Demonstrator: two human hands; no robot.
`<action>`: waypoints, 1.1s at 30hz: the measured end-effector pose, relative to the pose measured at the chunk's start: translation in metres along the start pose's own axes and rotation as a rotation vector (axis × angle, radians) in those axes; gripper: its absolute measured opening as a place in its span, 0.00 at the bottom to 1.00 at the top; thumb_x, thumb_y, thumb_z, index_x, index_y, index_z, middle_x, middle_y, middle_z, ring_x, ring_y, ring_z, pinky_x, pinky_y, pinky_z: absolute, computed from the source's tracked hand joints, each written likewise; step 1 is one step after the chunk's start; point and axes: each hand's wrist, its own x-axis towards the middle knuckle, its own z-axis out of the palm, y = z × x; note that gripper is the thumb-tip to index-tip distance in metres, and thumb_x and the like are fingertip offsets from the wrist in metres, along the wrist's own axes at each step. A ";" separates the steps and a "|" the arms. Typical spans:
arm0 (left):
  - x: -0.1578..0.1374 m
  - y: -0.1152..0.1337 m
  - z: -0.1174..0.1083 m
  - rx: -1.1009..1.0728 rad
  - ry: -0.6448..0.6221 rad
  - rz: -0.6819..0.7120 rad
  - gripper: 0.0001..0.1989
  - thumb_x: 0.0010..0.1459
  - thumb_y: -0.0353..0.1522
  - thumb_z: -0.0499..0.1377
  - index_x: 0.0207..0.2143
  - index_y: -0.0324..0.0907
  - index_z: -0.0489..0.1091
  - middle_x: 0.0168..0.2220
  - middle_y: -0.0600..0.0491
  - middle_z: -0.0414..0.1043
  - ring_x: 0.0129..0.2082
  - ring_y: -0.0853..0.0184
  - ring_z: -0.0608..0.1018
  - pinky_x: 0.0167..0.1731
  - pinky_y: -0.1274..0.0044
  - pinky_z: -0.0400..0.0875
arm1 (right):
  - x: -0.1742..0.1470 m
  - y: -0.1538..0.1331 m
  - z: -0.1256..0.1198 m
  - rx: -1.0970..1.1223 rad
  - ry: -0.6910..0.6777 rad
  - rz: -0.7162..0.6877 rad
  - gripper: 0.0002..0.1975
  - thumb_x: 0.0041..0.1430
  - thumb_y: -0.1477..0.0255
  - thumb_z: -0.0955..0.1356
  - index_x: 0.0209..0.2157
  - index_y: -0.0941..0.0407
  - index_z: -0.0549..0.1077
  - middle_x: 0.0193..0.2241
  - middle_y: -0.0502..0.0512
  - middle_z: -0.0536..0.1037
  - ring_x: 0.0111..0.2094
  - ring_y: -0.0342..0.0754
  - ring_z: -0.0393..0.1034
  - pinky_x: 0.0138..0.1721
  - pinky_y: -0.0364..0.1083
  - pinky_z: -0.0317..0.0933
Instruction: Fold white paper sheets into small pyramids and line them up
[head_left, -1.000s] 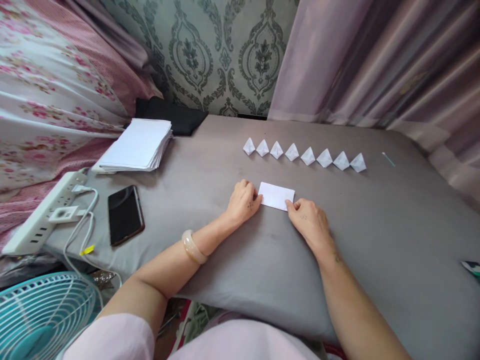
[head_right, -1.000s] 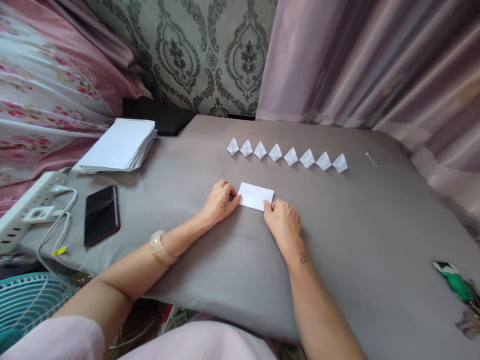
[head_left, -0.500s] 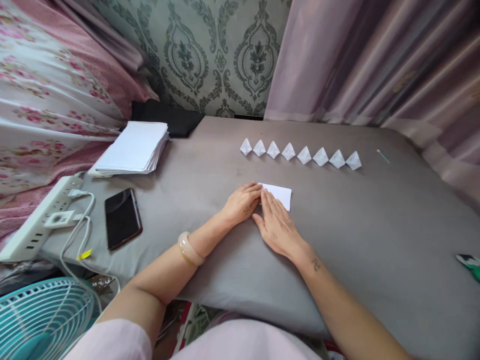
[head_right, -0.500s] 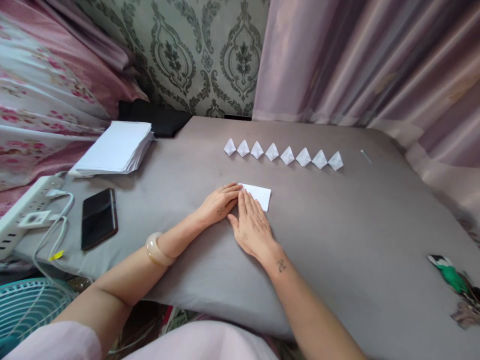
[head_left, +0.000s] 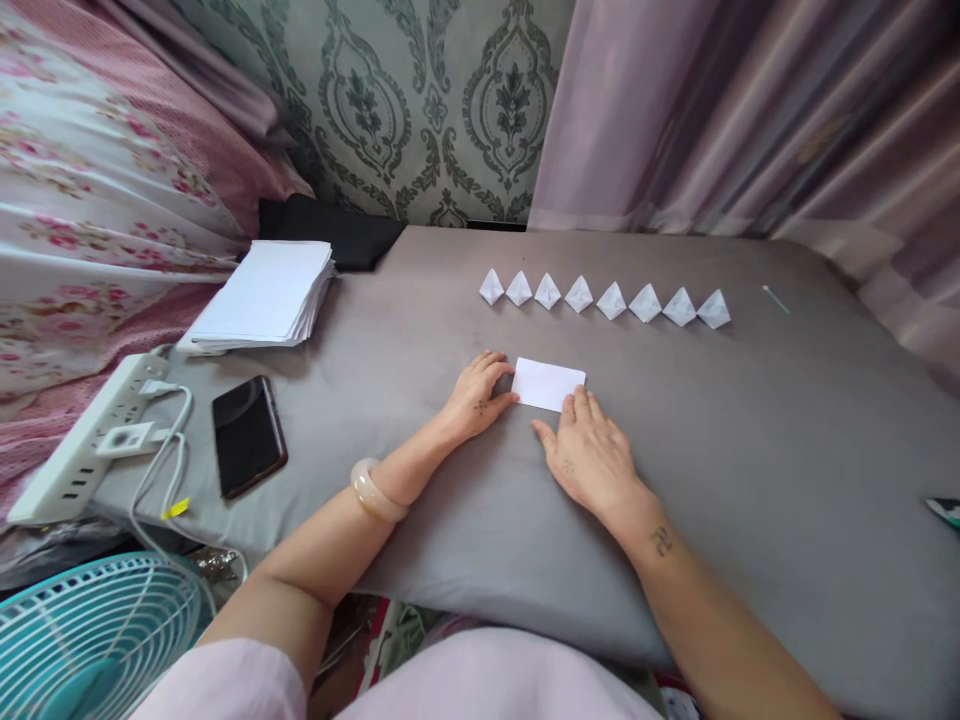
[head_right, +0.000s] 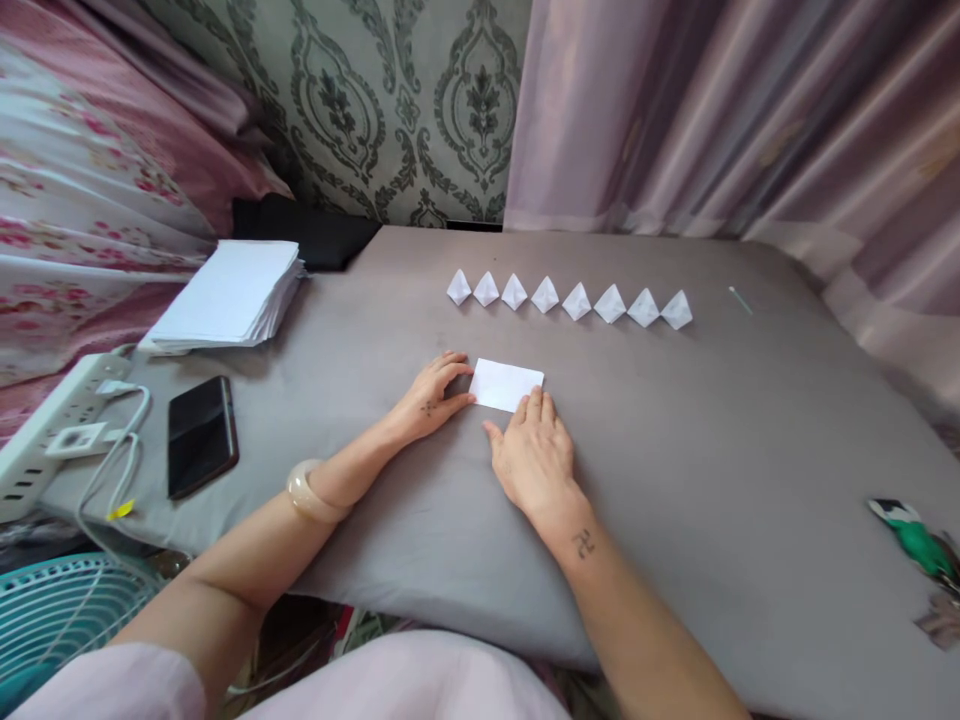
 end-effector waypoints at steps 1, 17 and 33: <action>0.000 0.001 -0.001 -0.011 0.004 -0.003 0.17 0.55 0.34 0.62 0.48 0.40 0.68 0.59 0.39 0.63 0.63 0.53 0.61 0.61 0.60 0.57 | 0.001 0.003 -0.002 0.004 0.026 0.013 0.30 0.66 0.63 0.57 0.57 0.75 0.64 0.61 0.79 0.60 0.61 0.65 0.57 0.56 0.56 0.56; -0.011 0.028 -0.011 0.118 0.186 0.269 0.06 0.58 0.27 0.53 0.34 0.43 0.69 0.57 0.47 0.65 0.59 0.60 0.65 0.58 0.64 0.57 | 0.014 0.026 -0.010 0.165 0.618 -0.208 0.14 0.59 0.76 0.64 0.44 0.50 0.75 0.51 0.57 0.70 0.54 0.55 0.58 0.56 0.54 0.48; -0.017 0.022 -0.007 0.304 -0.041 0.112 0.09 0.62 0.32 0.52 0.36 0.39 0.70 0.39 0.46 0.71 0.41 0.60 0.72 0.43 0.71 0.67 | 0.021 0.031 0.007 0.199 0.275 -0.339 0.13 0.61 0.75 0.63 0.45 0.55 0.75 0.47 0.55 0.76 0.45 0.52 0.65 0.48 0.50 0.54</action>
